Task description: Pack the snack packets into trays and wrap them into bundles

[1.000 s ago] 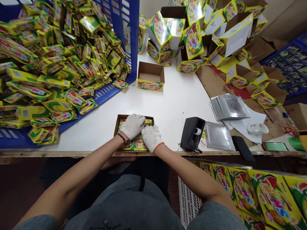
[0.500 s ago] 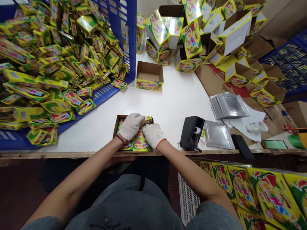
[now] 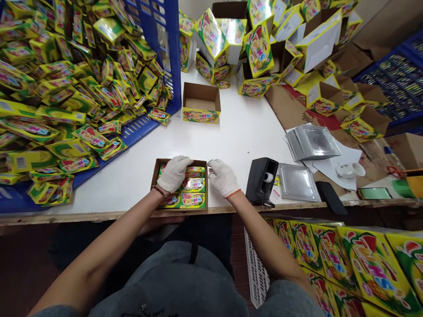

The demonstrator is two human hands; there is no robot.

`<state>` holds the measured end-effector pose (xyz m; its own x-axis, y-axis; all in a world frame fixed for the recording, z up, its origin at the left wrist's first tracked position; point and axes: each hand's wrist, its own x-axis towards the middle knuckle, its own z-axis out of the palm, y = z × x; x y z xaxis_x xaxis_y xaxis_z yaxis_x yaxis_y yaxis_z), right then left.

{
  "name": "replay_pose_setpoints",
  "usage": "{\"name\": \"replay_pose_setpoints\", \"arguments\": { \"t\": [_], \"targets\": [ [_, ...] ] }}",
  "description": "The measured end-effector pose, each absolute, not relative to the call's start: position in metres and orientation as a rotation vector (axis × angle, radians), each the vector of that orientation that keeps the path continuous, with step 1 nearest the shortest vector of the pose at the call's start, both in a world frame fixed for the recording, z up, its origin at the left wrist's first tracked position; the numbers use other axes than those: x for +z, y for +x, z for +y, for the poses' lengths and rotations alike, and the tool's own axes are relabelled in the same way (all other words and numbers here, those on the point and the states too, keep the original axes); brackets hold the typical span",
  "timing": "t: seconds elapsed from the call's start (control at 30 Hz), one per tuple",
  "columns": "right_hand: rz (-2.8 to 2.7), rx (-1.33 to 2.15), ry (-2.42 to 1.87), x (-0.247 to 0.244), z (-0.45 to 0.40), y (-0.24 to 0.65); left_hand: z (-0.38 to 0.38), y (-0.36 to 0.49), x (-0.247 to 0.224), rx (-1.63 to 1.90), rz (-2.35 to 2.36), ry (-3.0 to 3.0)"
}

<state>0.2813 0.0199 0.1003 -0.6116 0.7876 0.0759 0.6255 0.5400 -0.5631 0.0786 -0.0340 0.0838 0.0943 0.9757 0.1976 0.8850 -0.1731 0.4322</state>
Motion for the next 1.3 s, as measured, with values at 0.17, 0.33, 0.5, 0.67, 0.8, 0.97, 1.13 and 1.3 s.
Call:
{"name": "replay_pose_setpoints", "arguments": {
  "t": [0.17, 0.33, 0.5, 0.67, 0.8, 0.97, 1.13, 1.3],
  "targets": [
    [-2.446, 0.849, -1.14, 0.083, 0.015, 0.274, -0.045, 0.08, 0.086, 0.558, 1.801, 2.175],
    [-2.196, 1.012, -1.163, 0.075, 0.002, 0.27, -0.047, 0.084, 0.083, 0.761, 1.817, 1.984],
    [-1.935, 1.014, -1.281, 0.06, -0.011, 0.268, -0.042, 0.09, 0.08, 0.594, 1.881, 1.939],
    [-1.952, 0.975, -1.265, 0.056, -0.013, 0.269, -0.052, 0.095, 0.085, 0.34, 2.043, 2.296],
    [-1.974, 0.978, -1.208, 0.06, -0.012, 0.269, -0.059, 0.096, 0.085, 0.249, 1.889, 2.411],
    [-1.991, 0.95, -1.236, 0.063, -0.013, 0.269, -0.058, 0.1, 0.081, 0.327, 1.803, 2.503],
    [-1.991, 0.988, -1.233, 0.064, -0.014, 0.27, -0.057, 0.1, 0.078, 0.342, 1.94, 2.357],
    [-1.979, 1.006, -1.237, 0.06, -0.013, 0.27, -0.059, 0.097, 0.08, 0.327, 2.075, 2.197]
  ]
}}
